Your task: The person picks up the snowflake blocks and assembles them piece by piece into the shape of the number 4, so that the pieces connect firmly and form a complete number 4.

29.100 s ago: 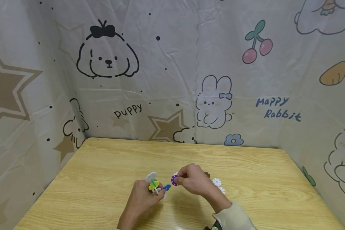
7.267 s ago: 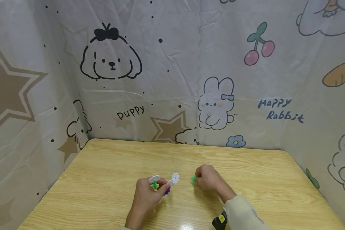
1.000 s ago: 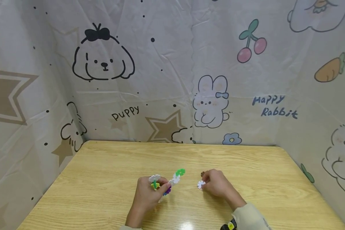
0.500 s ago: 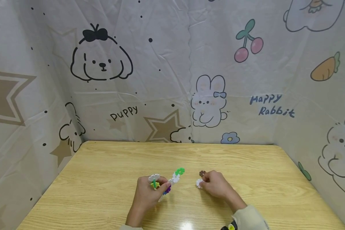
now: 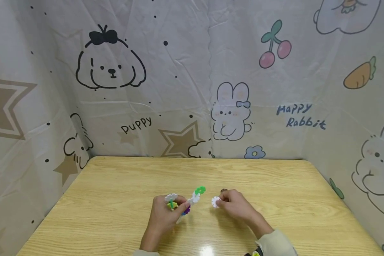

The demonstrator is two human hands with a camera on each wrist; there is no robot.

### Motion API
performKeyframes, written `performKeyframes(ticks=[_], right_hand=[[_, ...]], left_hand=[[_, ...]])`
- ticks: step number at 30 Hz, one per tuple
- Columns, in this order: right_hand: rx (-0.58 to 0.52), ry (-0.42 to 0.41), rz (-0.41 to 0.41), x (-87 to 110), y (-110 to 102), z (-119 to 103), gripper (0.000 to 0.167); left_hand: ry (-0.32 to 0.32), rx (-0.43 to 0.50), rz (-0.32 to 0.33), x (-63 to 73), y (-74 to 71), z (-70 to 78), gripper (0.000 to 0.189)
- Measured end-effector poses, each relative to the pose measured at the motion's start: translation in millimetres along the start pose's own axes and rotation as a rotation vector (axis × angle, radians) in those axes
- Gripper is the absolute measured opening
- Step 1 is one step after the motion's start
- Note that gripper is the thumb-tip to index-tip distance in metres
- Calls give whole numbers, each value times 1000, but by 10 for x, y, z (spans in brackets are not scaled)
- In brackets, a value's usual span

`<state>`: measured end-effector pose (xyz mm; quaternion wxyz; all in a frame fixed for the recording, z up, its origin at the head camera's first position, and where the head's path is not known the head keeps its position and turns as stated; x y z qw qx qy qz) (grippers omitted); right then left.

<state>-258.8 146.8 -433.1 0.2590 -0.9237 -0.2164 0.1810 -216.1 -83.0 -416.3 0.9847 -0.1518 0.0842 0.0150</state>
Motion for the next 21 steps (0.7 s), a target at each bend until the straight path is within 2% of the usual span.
performKeyframes(ticks=[4, 21], right_hand=[[-35, -10, -14, -11, 29, -35, 18], [-165, -57, -83, -54, 199, -188, 24]], left_hand=[[-4, 4, 1, 0, 9, -3, 7], [-10, 47, -22, -11, 55, -38, 6]])
Point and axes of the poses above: each hand's wrist, its own x-axis away from the middle knuckle, its own y-axis out of the palm, z = x × y, the point moved 5 cm from there along -x, towards the middle knuckle, and after that the axes turned 15 degrees about -y, right-handed, at the moved point
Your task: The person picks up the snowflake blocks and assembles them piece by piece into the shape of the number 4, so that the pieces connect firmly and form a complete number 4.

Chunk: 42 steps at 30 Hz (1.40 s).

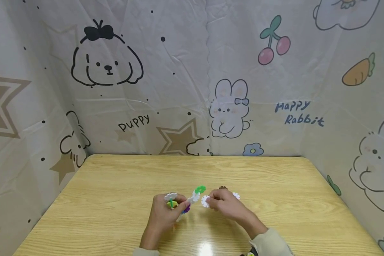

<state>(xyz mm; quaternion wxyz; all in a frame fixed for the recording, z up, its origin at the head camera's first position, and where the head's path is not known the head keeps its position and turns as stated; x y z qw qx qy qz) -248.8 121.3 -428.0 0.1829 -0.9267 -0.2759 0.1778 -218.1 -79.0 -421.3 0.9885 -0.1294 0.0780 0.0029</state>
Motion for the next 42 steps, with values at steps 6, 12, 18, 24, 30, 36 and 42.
performKeyframes(ticks=[6, 12, 18, 24, 30, 36, 42], right_hand=[[-62, 5, -8, -46, 69, -41, 25], [-141, 28, -12, -59, 116, -60, 24], [-190, 54, -18, -60, 134, -51, 22], [-263, 71, -11, -56, 155, -38, 23], [-380, 112, 6, -45, 200, -9, 23], [-416, 117, 1, -45, 245, -4, 22], [-435, 134, 1, -36, 275, -23, 22]], left_hand=[[10, 27, 5, -1, 10, -19, 10], [6, 36, 2, 1, 22, -27, 9], [-15, 11, 3, 1, 38, 6, 9], [5, 43, -26, 3, 35, 8, 7], [123, 96, -61, 0, 19, -4, 6], [141, 78, -46, 2, 13, 1, 7], [165, 76, -32, 9, 28, 12, 9]])
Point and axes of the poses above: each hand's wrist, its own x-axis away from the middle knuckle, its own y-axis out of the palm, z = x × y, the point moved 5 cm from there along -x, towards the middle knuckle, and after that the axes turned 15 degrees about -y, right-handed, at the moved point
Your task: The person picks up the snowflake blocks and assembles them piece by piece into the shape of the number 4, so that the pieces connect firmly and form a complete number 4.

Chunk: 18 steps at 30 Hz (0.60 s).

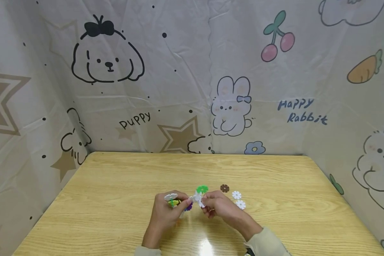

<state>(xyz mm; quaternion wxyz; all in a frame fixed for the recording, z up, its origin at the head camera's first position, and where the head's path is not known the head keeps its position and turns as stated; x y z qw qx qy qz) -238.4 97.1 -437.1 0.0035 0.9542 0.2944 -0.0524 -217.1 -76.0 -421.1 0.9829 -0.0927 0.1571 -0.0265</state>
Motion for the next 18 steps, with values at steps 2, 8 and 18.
performKeyframes(ticks=[2, 8, 18], right_hand=[[-4, 6, 5, -2, 13, -3, 23], [-2, 12, 32, -5, 20, 2, 23], [-17, 23, 57, -18, 50, 12, 22]], left_hand=[[5, -11, 7, -1, 3, 4, 10], [37, -53, 58, -9, 27, 17, 15], [40, -32, 56, 2, 31, 8, 12]])
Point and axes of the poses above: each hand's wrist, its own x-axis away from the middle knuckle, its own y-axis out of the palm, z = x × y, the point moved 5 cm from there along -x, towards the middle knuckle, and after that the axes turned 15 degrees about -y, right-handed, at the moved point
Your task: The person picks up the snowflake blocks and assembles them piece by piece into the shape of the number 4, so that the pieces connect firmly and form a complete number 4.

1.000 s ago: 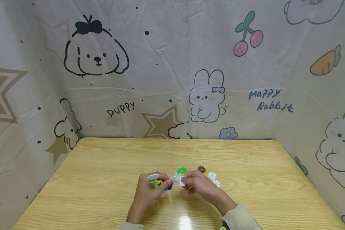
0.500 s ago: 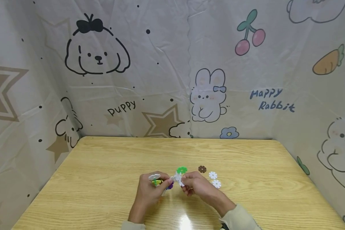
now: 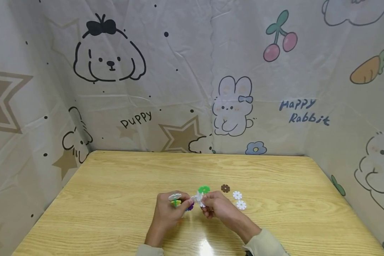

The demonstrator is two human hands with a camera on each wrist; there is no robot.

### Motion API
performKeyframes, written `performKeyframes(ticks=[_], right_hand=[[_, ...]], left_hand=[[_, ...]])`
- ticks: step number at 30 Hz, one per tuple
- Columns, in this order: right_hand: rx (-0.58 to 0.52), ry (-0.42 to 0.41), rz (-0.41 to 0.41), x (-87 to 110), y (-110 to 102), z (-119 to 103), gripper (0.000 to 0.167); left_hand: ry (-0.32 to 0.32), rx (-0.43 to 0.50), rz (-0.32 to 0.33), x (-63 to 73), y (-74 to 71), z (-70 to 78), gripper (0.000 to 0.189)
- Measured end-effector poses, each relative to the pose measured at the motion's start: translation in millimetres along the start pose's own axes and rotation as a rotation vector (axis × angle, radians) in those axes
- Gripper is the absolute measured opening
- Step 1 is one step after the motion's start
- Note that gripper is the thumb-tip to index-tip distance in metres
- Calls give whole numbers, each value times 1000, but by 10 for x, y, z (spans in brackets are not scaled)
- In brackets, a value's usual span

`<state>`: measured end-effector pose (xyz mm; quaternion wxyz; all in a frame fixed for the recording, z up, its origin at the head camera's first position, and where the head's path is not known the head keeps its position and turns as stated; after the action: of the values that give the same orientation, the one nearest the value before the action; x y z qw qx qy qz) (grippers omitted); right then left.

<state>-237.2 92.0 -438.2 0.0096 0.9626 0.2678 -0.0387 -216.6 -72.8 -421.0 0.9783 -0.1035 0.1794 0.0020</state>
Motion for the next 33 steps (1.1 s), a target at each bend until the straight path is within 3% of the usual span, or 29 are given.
performKeyframes(ticks=[10, 18, 33], right_hand=[[50, -46, -18, -61, 32, -34, 25], [105, -70, 9, -29, -135, -24, 29], [419, -135, 66, 12, -352, -47, 26]], left_hand=[[-103, -11, 13, -41, -108, -9, 12], [-144, -58, 37, -43, -179, -58, 13], [-146, -45, 28, -28, -189, -32, 10]])
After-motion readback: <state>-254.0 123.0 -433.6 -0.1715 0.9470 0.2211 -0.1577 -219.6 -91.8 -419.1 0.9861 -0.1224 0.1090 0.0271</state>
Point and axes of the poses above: each hand's wrist, its own x-axis away from the middle knuckle, its own y-axis out of the palm, z = x × y, the point moved 5 cm from there along -x, towards the middle knuckle, and after that the axes turned 15 degrees about -y, right-handed, at the moved point
